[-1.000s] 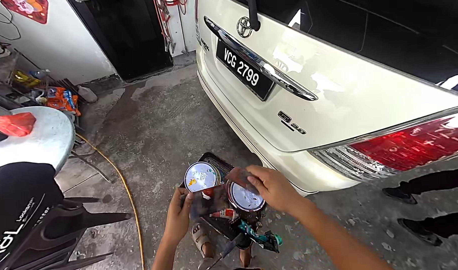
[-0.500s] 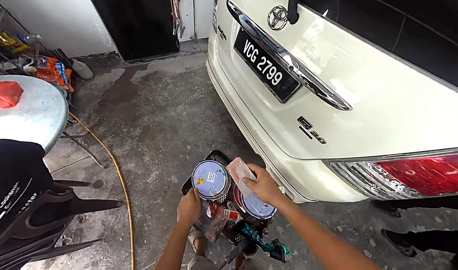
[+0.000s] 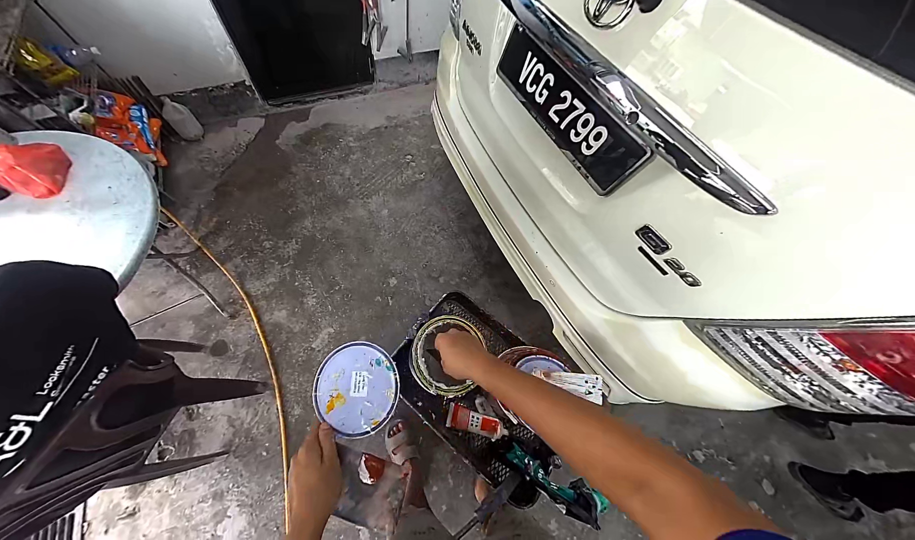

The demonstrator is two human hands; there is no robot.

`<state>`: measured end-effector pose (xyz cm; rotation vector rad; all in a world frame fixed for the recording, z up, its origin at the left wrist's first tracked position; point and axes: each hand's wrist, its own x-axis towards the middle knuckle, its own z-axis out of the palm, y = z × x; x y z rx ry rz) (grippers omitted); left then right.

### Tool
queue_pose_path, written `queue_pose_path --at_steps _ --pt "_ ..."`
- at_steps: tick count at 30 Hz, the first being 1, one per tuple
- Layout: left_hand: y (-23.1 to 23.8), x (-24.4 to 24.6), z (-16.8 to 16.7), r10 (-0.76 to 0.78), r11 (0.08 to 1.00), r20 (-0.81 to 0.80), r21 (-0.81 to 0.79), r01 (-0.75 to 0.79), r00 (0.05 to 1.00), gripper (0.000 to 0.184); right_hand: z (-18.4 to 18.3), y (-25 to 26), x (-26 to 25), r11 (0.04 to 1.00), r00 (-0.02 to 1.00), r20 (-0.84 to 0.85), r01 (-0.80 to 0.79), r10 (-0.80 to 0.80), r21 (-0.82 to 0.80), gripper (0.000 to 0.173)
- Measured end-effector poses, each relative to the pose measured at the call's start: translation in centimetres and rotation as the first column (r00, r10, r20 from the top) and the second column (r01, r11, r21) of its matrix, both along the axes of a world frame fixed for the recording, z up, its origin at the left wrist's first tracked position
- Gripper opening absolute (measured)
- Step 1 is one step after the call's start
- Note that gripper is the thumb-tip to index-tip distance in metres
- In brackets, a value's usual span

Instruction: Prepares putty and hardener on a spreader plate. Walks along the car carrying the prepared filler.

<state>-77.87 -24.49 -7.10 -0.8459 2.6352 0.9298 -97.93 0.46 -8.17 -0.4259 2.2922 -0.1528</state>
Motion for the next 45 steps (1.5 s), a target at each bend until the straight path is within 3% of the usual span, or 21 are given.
queue_pose_path --at_steps 4,7,13,17,21,26,29,31,32,34,36,38,40,42,43,45 --pt "0.7 0.3 0.2 0.034 0.998 -0.033 0.050 -0.033 0.999 0.055 -2.2 -0.8 -0.3 1.000 0.995 0.101 -0.004 0.006 -0.017 0.027" --pt "1.5 -0.2 0.0 0.018 0.997 -0.038 0.080 -0.014 0.999 0.055 -1.4 -0.1 -0.5 0.998 0.998 0.061 -0.006 0.010 -0.066 0.024" --pt "3.5 -2.4 0.1 -0.041 0.993 -0.010 0.111 0.042 0.999 0.053 7.2 4.4 0.9 0.988 0.992 -0.125 0.014 -0.034 -0.155 0.027" --pt "5.8 -4.6 -0.2 -0.116 0.988 0.042 0.107 0.111 0.992 0.054 11.3 9.8 3.6 0.956 0.920 -0.367 0.026 -0.137 -0.291 0.032" --pt "9.5 -6.9 -1.3 -0.185 0.977 0.084 0.125 0.174 0.979 0.055 13.5 14.2 6.5 0.855 0.698 -0.639 -0.075 -0.323 -0.514 0.029" --pt "13.0 -8.1 -2.8 -0.261 0.952 0.130 0.197 0.233 0.956 0.057 16.0 16.9 8.8 0.641 0.581 -0.618 -0.202 -0.530 -0.740 0.021" --pt "13.1 -7.3 -2.7 -0.120 0.954 0.056 0.282 0.100 0.991 0.068 16.5 17.8 9.9 0.489 0.590 -0.534 -0.253 -0.606 -0.835 0.019" --pt "13.1 -6.6 -0.9 0.059 0.887 -0.116 0.461 0.001 0.992 0.070 16.5 18.2 10.6 0.401 0.619 -0.470 -0.259 -0.629 -0.878 0.019" --pt "13.3 -6.3 0.7 0.144 0.806 -0.211 0.592 0.009 0.967 0.068 16.4 18.3 10.9 0.356 0.641 -0.437 -0.261 -0.631 -0.897 0.019" --pt "13.8 -5.9 4.4 0.237 0.601 -0.390 0.778 0.181 0.890 0.055 16.3 18.5 11.3 0.253 0.693 -0.366 -0.265 -0.621 -0.930 0.018" --pt "14.6 -5.9 8.0 0.262 0.473 -0.590 0.768 0.431 0.764 0.035 16.5 18.4 11.6 0.135 0.745 -0.290 -0.263 -0.600 -0.955 0.018" --pt "15.4 -6.2 11.4 0.233 0.510 -0.797 0.588 0.627 0.558 0.026 17.2 18.1 11.9 0.018 0.785 -0.221 -0.259 -0.579 -0.966 0.020" --pt "15.8 -6.6 14.4 0.130 0.668 -0.929 0.340 0.662 0.345 0.023 18.3 17.8 12.0 -0.042 0.802 -0.215 -0.286 -0.557 -0.957 0.021" --pt "15.7 -7.1 16.5 0.022 0.768 -0.977 0.152 0.622 0.211 0.020 19.5 17.7 11.7 0.009 0.786 -0.325 -0.377 -0.526 -0.926 0.019" --pt "15.6 -7.2 17.2 -0.026 0.791 -0.986 0.079 0.607 0.162 0.020 20.1 17.8 11.4 0.096 0.755 -0.426 -0.440 -0.498 -0.893 0.019" --pt "15.5 -7.3 18.2 -0.118 0.809 -0.989 -0.042 0.586 0.091 0.020 21.5 18.4 10.8 0.401 0.621 -0.681 -0.551 -0.388 -0.732 0.025"
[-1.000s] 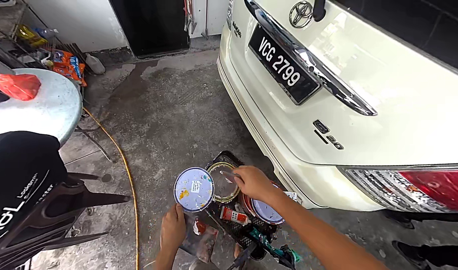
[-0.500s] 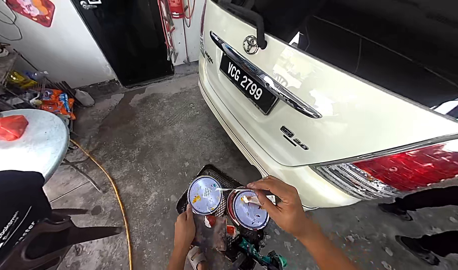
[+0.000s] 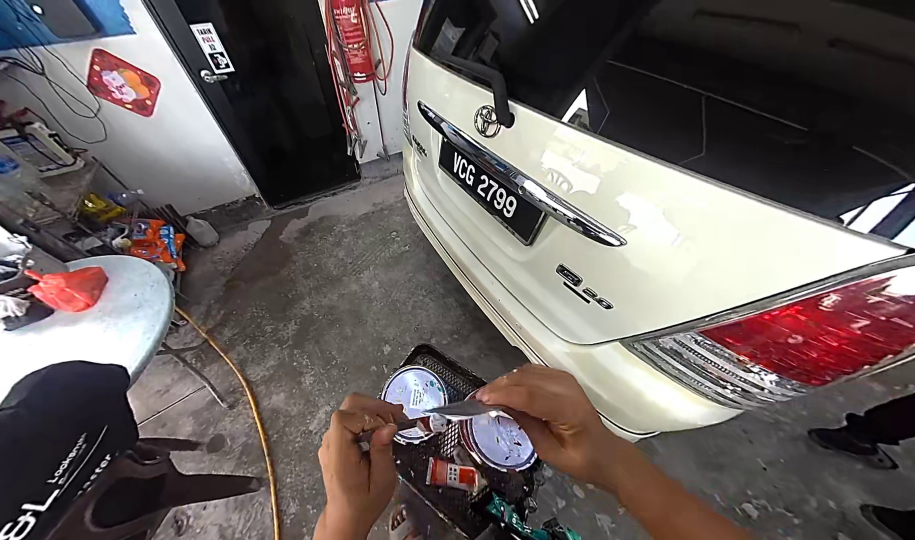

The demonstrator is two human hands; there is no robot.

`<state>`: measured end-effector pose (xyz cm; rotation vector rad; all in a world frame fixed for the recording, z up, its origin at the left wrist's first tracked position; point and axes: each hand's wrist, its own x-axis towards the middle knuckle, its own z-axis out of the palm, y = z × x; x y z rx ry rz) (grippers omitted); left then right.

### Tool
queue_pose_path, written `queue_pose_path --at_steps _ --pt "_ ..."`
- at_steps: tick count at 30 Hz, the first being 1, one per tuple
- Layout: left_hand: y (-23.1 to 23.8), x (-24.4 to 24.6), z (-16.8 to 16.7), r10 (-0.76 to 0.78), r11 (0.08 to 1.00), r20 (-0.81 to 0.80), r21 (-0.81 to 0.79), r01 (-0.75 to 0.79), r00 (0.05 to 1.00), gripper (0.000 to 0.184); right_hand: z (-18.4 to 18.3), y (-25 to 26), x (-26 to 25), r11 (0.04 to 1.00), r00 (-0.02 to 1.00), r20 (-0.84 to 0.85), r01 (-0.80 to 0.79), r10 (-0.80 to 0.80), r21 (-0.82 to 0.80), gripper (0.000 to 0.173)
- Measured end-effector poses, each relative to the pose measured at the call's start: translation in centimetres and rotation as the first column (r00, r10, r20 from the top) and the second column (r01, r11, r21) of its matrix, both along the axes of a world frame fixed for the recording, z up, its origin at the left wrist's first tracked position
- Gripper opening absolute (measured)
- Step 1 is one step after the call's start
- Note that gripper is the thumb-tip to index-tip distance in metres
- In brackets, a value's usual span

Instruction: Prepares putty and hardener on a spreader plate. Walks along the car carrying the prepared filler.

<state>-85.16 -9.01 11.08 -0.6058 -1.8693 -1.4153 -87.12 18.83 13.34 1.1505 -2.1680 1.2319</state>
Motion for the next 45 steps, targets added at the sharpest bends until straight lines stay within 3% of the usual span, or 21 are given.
queue_pose_path --at_steps 2,4,6,8,10,12,15,18,21,24,26,29,31,32,33,35,37,39,41,43,45 --pt "0.2 0.2 0.5 -0.005 0.998 -0.022 -0.055 0.004 1.000 0.017 1.7 0.2 -0.1 0.923 0.970 -0.182 0.212 -0.159 0.322 0.029" --pt "0.7 0.7 0.8 -0.016 1.000 0.010 -0.018 0.016 1.000 0.017 2.5 0.2 0.3 0.822 0.913 -0.274 0.395 -0.302 0.411 0.031" --pt "1.7 1.7 0.9 0.010 0.995 0.080 0.095 -0.018 0.997 0.020 2.2 0.4 0.8 0.831 0.864 -0.206 0.501 -0.460 0.243 0.029" --pt "2.7 2.8 1.0 0.068 0.977 0.183 0.185 -0.103 0.981 0.020 1.2 -0.3 1.7 0.850 0.858 0.081 0.513 -0.507 -0.117 0.020" --pt "3.6 3.9 0.9 0.129 0.956 0.287 0.217 -0.196 0.949 0.016 0.1 -1.7 3.0 0.754 0.856 0.408 0.489 -0.318 -0.439 0.026" --pt "4.4 4.8 1.0 0.119 0.951 0.338 0.231 -0.205 0.934 0.015 -1.6 -3.2 4.0 0.665 0.813 0.558 0.511 -0.167 -0.545 0.037" --pt "5.4 5.6 1.5 0.095 0.983 0.362 0.115 -0.145 0.927 0.021 -3.8 -4.9 4.9 0.668 0.754 0.647 0.539 -0.112 -0.513 0.040" --pt "5.2 6.3 1.9 0.062 0.983 0.440 -0.180 0.020 0.896 0.051 -3.1 -5.4 5.2 0.677 0.718 0.693 0.475 0.071 -0.562 0.032" --pt "4.0 6.2 1.9 0.128 0.942 0.524 -0.329 0.061 0.842 0.036 -1.8 -4.4 5.0 0.633 0.761 0.637 0.434 0.122 -0.641 0.030" --pt "2.1 5.4 1.0 0.054 0.986 0.579 -0.157 0.046 0.814 0.022 -1.2 -3.0 4.3 0.623 0.806 0.561 0.344 0.188 -0.702 0.036" --pt "1.8 5.2 0.6 0.063 0.994 0.540 -0.111 -0.003 0.839 0.023 -1.5 -2.0 4.3 0.763 0.807 0.534 0.173 0.254 -0.623 0.034" --pt "1.3 5.1 0.1 0.100 0.988 0.433 -0.147 -0.039 0.896 0.029 -1.1 0.2 3.4 0.992 0.885 0.452 -0.079 0.116 -0.101 0.020" --pt "1.0 5.3 -0.6 0.059 0.998 0.389 -0.052 -0.042 0.919 0.025 -0.6 1.8 2.5 0.968 0.944 0.326 -0.024 -0.060 0.248 0.026" --pt "1.0 5.5 -1.1 0.017 0.997 0.397 0.065 -0.047 0.918 0.021 -0.9 2.1 2.3 0.953 0.942 0.302 0.053 -0.146 0.297 0.027" --pt "1.0 5.7 -1.7 -0.059 0.974 0.432 0.224 -0.044 0.900 0.016 -1.6 2.0 2.3 0.957 0.914 0.337 0.144 -0.227 0.252 0.026" --pt "1.4 6.5 -3.1 -0.325 0.812 0.497 0.583 -0.033 0.804 0.022 -3.4 0.3 3.1 0.935 0.780 0.566 0.352 -0.267 -0.044 0.019" --pt "1.9 7.5 -4.5 -0.622 0.613 0.446 0.789 0.045 0.643 0.038 -4.4 -2.6 4.7 0.784 0.581 0.811 0.532 -0.063 -0.320 0.025" --pt "3.3 9.1 -5.0 -0.696 0.537 0.469 0.842 -0.040 0.544 0.033 -5.6 -5.2 6.5 0.681 0.436 0.880 0.588 0.189 -0.437 0.037" --pt "4.6 10.2 -4.9 -0.671 0.522 0.515 0.839 -0.154 0.533 0.023 -7.3 -6.4 7.5 0.736 0.413 0.867 0.487 0.280 -0.470 0.026" --pt "4.8 10.4 -4.9 -0.592 0.561 0.574 0.797 -0.223 0.565 0.026 -8.8 -5.9 7.0 0.838 0.472 0.835 0.302 0.282 -0.454 0.015" --pt "4.2 10.1 -5.1 -0.488 0.593 0.627 0.748 -0.297 0.607 0.029 -10.6 -3.8 5.1 0.972 0.620 0.785 0.185 0.002 -0.148 0.019"
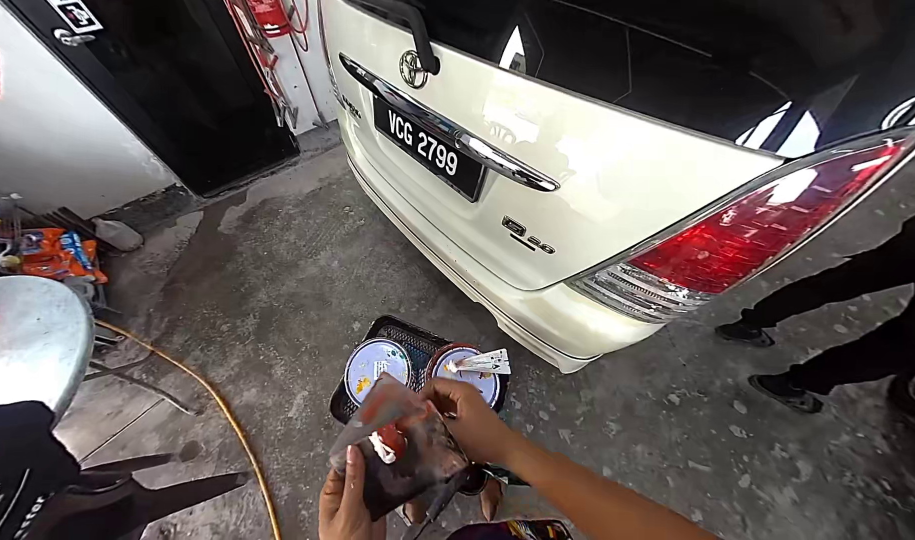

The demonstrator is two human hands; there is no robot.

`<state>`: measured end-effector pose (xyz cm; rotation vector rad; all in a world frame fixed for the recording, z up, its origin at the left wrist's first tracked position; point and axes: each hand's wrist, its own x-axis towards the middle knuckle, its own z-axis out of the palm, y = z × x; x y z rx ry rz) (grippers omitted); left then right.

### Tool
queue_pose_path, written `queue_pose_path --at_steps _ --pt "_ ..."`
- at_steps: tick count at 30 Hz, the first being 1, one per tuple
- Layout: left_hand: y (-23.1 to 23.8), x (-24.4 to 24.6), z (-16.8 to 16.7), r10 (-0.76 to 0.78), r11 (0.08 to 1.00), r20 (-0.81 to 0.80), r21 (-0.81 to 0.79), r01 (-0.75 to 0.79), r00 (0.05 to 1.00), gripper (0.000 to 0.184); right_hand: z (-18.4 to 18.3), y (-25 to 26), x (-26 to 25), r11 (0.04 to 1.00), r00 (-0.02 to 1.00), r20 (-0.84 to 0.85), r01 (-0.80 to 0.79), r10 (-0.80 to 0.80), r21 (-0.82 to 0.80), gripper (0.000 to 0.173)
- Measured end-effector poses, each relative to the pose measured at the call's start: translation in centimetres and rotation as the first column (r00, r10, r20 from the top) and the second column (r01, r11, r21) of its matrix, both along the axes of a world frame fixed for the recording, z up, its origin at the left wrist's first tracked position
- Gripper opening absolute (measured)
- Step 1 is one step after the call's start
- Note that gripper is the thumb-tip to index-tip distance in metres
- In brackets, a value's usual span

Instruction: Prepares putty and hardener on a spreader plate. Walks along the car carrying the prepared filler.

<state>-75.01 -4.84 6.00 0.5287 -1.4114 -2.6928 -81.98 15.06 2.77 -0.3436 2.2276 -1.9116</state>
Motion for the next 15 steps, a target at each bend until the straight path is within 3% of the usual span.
queue_pose_path --at_steps 1,3,5,7,10,12,15 --pt "-0.5 -0.1 -0.1 0.049 0.999 0.010 -0.023 -0.048 0.999 0.029 -1.0 1.5 -1.2 0.959 0.997 -0.071 0.001 0.020 0.285 0.026" --pt "-1.7 -0.4 -0.4 0.124 0.990 0.028 -0.065 -0.122 0.992 0.028 -3.8 4.4 -3.5 0.710 0.993 -0.057 -0.030 0.099 0.703 0.037" --pt "-2.7 -0.5 -0.6 0.168 0.982 0.043 -0.096 -0.163 0.985 0.028 -6.5 6.2 -5.0 0.554 0.989 -0.006 -0.078 0.148 0.829 0.041" --pt "-3.1 -0.6 -0.7 0.191 0.977 0.053 -0.109 -0.184 0.980 0.027 -8.3 7.1 -5.7 0.493 0.976 0.012 -0.120 0.217 0.862 0.039" --pt "-3.0 -0.7 -0.9 0.203 0.972 0.051 -0.130 -0.195 0.978 0.025 -9.0 7.3 -6.3 0.531 0.964 -0.042 -0.109 0.263 0.840 0.035" --pt "-2.8 -1.0 -1.1 0.229 0.960 0.046 -0.178 -0.217 0.972 0.023 -8.0 6.9 -6.3 0.656 0.974 -0.116 -0.042 0.196 0.754 0.039" --pt "-2.6 -1.2 -1.5 0.261 0.929 0.016 -0.277 -0.247 0.965 0.022 -4.8 5.1 -5.1 0.878 0.973 -0.226 0.061 0.054 0.474 0.037"
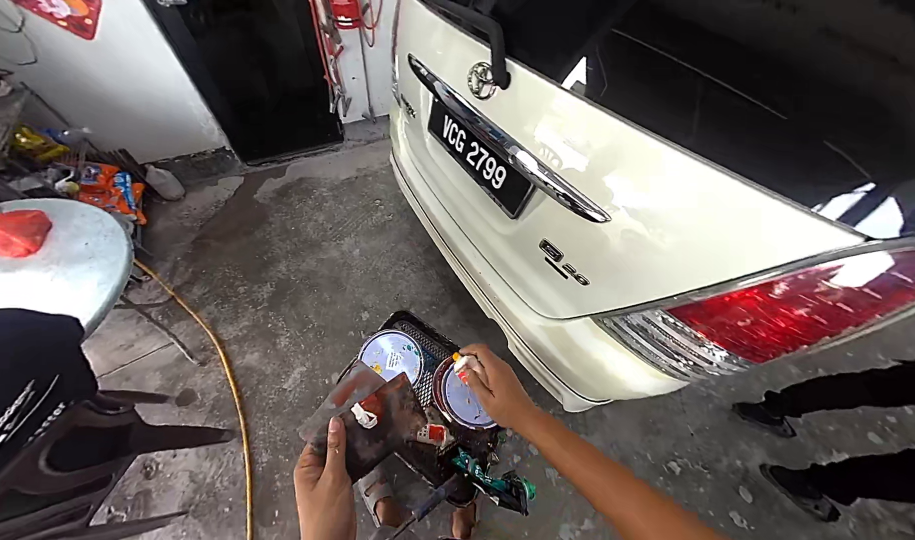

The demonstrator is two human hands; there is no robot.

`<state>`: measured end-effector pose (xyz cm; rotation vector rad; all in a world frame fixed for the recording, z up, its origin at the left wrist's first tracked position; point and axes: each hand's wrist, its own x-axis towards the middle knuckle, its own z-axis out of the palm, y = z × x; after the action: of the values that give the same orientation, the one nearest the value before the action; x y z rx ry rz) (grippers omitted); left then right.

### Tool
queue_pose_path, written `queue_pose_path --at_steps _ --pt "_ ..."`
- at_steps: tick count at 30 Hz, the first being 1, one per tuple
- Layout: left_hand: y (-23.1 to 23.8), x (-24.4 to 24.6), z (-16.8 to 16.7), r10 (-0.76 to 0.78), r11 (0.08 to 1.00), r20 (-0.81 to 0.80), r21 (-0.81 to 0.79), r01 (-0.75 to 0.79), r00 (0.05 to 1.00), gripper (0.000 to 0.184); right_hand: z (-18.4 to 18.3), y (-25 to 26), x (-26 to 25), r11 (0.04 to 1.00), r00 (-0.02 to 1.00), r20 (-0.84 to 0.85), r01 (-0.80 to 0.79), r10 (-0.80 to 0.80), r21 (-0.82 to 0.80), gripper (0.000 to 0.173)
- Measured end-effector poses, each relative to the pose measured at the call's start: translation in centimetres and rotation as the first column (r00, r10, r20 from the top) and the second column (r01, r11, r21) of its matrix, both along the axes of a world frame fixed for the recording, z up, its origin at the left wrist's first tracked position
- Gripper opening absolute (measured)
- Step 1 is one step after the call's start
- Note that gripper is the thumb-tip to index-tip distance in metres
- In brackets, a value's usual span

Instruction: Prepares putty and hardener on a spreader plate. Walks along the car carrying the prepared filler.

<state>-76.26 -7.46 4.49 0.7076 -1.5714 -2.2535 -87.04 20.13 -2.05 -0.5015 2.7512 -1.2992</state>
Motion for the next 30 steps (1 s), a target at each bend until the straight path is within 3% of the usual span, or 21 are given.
queue_pose_path --at_steps 5,8,13,18,30 --pt "0.6 -0.7 -0.4 -0.012 0.991 -0.060 -0.136 0.004 0.998 0.022 6.1 -2.5 2.6 0.936 0.987 0.056 -0.125 0.152 -0.330 0.028" --pt "1.0 -1.3 0.0 -0.033 0.987 -0.089 -0.159 0.019 0.995 0.022 8.5 -3.3 3.2 0.908 0.969 0.078 -0.189 0.234 -0.373 0.024" --pt "2.0 -2.1 0.3 -0.084 0.991 -0.126 -0.115 0.069 0.988 0.025 10.9 -3.8 3.3 0.870 0.915 0.274 -0.140 0.296 -0.472 0.021" --pt "2.6 -2.4 0.8 -0.113 0.994 -0.138 -0.025 0.111 0.984 0.026 12.4 -3.7 3.0 0.831 0.865 0.364 -0.101 0.345 -0.547 0.026" --pt "3.3 -2.3 1.6 -0.137 0.989 -0.169 0.027 0.143 0.976 0.023 12.1 -3.2 1.9 0.804 0.898 0.271 -0.135 0.346 -0.579 0.019"
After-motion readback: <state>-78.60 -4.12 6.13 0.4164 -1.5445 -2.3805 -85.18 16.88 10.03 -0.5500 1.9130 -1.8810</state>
